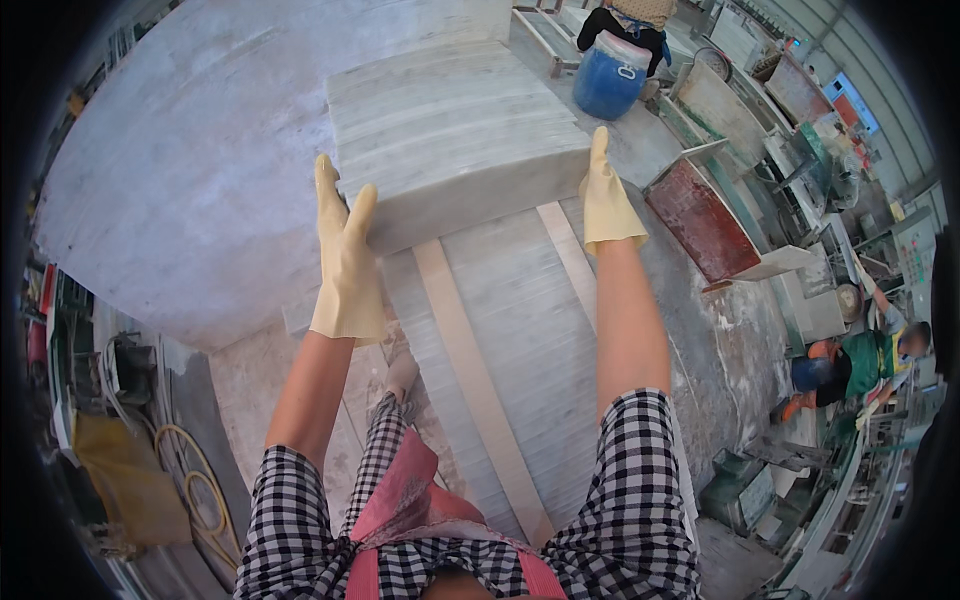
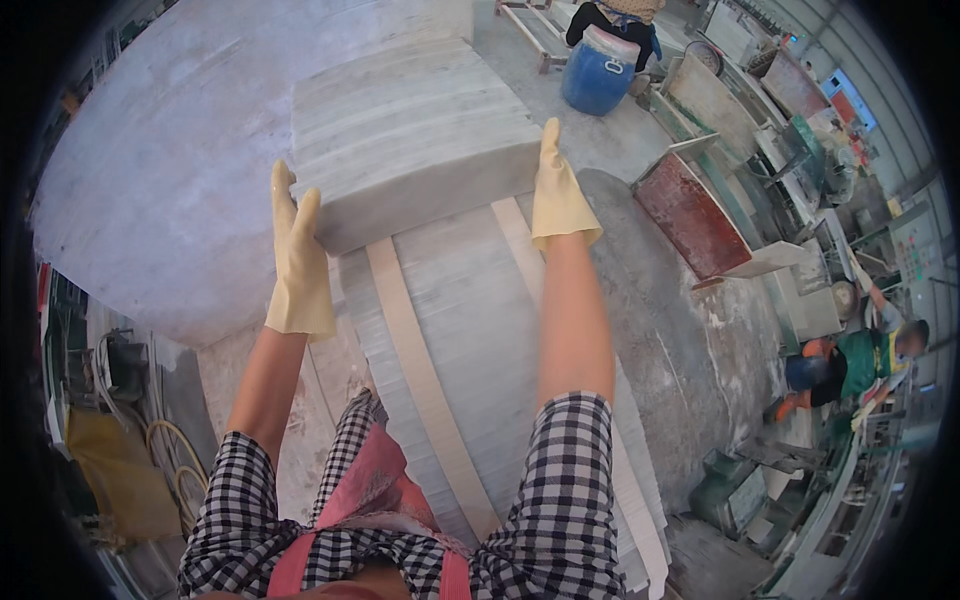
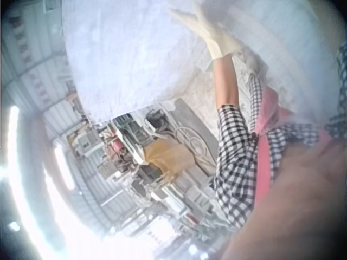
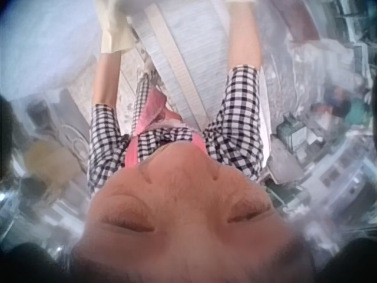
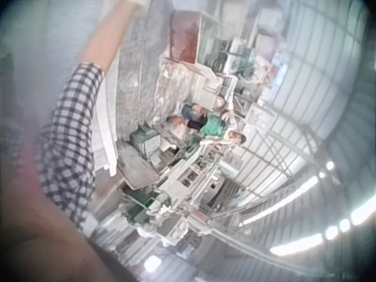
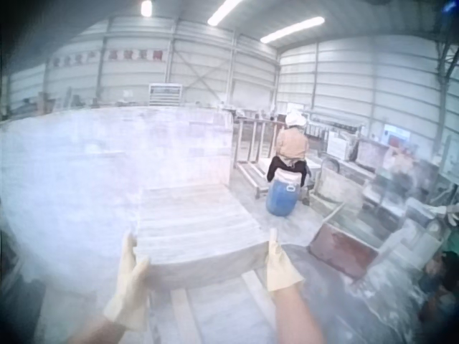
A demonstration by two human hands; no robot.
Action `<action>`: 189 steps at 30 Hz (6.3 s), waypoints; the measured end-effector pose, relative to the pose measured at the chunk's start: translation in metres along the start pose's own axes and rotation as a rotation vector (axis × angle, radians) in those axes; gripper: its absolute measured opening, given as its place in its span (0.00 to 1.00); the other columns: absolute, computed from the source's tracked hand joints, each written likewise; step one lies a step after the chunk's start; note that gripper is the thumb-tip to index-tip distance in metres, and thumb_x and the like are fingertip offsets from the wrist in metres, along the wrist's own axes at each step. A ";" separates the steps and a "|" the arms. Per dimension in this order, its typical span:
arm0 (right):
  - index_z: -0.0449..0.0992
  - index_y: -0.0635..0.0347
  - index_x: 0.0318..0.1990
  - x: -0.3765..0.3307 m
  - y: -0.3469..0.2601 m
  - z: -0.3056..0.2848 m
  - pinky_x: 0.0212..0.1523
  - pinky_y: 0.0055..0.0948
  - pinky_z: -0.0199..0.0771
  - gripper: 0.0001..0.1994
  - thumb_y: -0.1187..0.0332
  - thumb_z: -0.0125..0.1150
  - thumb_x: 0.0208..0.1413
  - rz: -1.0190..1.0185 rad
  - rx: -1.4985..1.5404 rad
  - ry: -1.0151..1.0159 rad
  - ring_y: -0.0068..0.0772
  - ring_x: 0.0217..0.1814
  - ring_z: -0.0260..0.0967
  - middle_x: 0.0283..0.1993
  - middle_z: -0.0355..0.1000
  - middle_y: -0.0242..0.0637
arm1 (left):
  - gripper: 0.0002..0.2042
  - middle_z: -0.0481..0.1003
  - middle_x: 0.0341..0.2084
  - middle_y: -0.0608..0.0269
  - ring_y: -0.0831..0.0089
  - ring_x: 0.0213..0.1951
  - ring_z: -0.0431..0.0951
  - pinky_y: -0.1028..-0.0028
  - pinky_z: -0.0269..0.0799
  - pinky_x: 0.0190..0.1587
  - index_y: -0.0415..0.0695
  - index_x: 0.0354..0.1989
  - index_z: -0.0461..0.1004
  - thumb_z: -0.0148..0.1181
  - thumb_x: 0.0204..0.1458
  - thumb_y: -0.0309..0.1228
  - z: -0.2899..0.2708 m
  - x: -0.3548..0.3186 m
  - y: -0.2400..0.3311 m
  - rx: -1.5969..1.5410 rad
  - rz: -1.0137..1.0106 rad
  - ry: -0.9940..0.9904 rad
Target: The person repeatedly picks up rectangular stone slabs, places them on a belt sander, and rubs them against the moving belt to smooth the surfaces. After each pass, the person stacks the finished slabs on a nearby table.
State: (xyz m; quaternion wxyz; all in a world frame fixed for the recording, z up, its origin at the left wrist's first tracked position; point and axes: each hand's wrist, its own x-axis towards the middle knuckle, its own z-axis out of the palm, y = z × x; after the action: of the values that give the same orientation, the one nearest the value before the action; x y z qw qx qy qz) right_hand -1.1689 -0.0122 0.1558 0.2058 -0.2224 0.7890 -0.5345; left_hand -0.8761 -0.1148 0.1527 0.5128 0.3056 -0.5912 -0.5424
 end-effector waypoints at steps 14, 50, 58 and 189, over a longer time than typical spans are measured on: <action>0.76 0.67 0.55 0.081 0.061 0.006 0.46 0.26 0.71 0.48 0.25 0.34 0.61 0.076 0.083 0.013 0.31 0.45 0.72 0.46 0.76 0.39 | 0.39 0.41 0.77 0.50 0.58 0.78 0.36 0.59 0.36 0.76 0.43 0.77 0.40 0.49 0.64 0.45 -0.025 0.003 -0.006 0.112 -0.085 -0.183; 0.55 0.65 0.73 0.047 0.063 0.019 0.71 0.36 0.56 0.46 0.31 0.36 0.64 -0.111 0.018 -0.029 0.45 0.76 0.54 0.75 0.57 0.51 | 0.43 0.63 0.65 0.34 0.43 0.64 0.67 0.59 0.65 0.64 0.34 0.73 0.42 0.63 0.56 0.35 0.015 -0.037 -0.084 0.432 -0.238 0.015; 0.61 0.57 0.72 -0.190 0.074 -0.079 0.76 0.44 0.44 0.28 0.60 0.55 0.66 -0.720 -0.476 -0.182 0.52 0.78 0.49 0.73 0.60 0.44 | 0.41 0.61 0.66 0.40 0.51 0.68 0.61 0.58 0.56 0.69 0.41 0.72 0.52 0.65 0.50 0.39 -0.067 -0.104 -0.106 0.509 -0.243 -0.148; 0.81 0.57 0.39 -1.377 0.453 0.005 0.36 0.36 0.71 0.13 0.59 0.56 0.55 0.884 0.085 0.619 0.34 0.32 0.69 0.32 0.74 0.37 | 0.15 0.80 0.24 0.55 0.69 0.21 0.78 0.70 0.74 0.29 0.34 0.38 0.75 0.57 0.60 0.37 -0.551 -0.692 -0.083 0.571 -0.792 -0.705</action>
State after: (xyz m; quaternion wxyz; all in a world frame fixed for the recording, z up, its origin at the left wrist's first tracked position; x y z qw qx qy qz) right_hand -0.1013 0.9197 -0.1498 0.1777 0.3074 0.8088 -0.4688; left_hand -0.1764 0.3203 -0.1798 -0.0572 0.4299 -0.6890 -0.5807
